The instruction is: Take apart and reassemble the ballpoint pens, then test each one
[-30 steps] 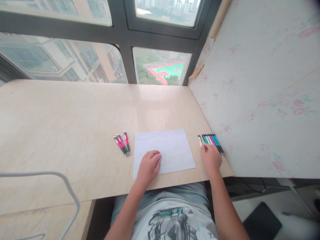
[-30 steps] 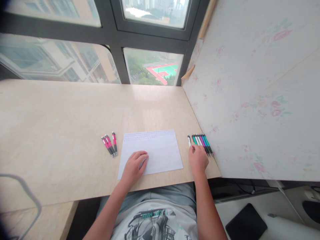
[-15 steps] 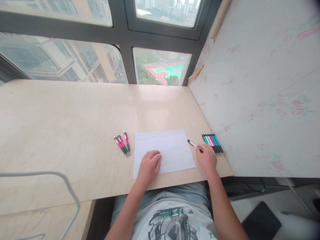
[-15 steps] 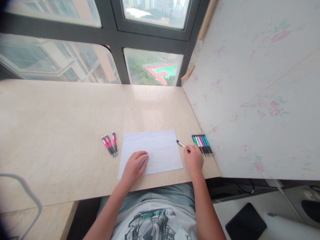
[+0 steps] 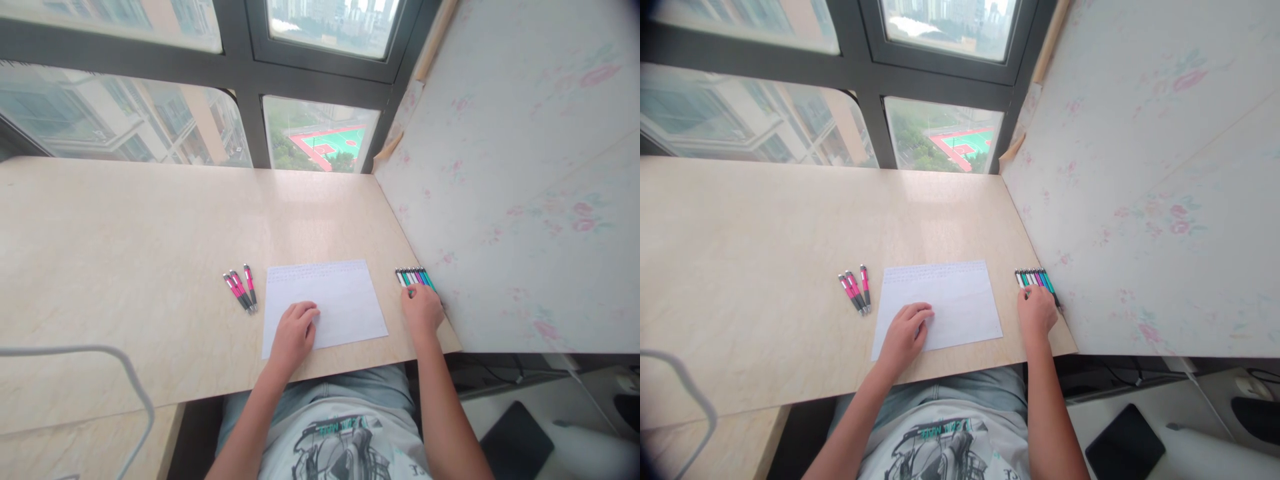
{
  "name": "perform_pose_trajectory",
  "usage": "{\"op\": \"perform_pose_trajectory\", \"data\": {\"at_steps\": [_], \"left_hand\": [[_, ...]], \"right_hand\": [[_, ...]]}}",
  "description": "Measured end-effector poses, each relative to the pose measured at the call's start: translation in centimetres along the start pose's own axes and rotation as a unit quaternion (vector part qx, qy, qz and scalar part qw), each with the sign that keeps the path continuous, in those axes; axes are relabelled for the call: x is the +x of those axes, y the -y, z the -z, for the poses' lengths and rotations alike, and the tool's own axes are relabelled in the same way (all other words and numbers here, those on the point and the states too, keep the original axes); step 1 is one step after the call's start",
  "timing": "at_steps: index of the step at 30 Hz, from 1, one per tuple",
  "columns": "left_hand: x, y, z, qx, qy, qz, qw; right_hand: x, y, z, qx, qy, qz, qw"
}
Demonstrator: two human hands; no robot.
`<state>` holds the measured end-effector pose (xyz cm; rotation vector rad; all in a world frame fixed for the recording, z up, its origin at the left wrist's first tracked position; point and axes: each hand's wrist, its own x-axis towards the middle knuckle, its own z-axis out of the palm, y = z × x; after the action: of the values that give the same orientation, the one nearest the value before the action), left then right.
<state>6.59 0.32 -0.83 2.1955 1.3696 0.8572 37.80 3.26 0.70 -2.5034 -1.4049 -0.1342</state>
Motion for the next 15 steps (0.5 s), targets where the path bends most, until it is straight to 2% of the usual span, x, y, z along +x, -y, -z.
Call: {"op": "perform_pose_trajectory", "data": {"at_steps": [9,15], "left_hand": [[0.01,-0.04,0.08,0.003,0.004,0.0,1.0],[0.04,-0.05,0.1,0.002,0.001,0.002,1.0]], "right_hand": [[-0.53,0.15,-0.28,-0.017,-0.008,-0.016,1.0],[-0.56,0.35,-0.24,-0.016,0.019,-0.024,0.999]]}}
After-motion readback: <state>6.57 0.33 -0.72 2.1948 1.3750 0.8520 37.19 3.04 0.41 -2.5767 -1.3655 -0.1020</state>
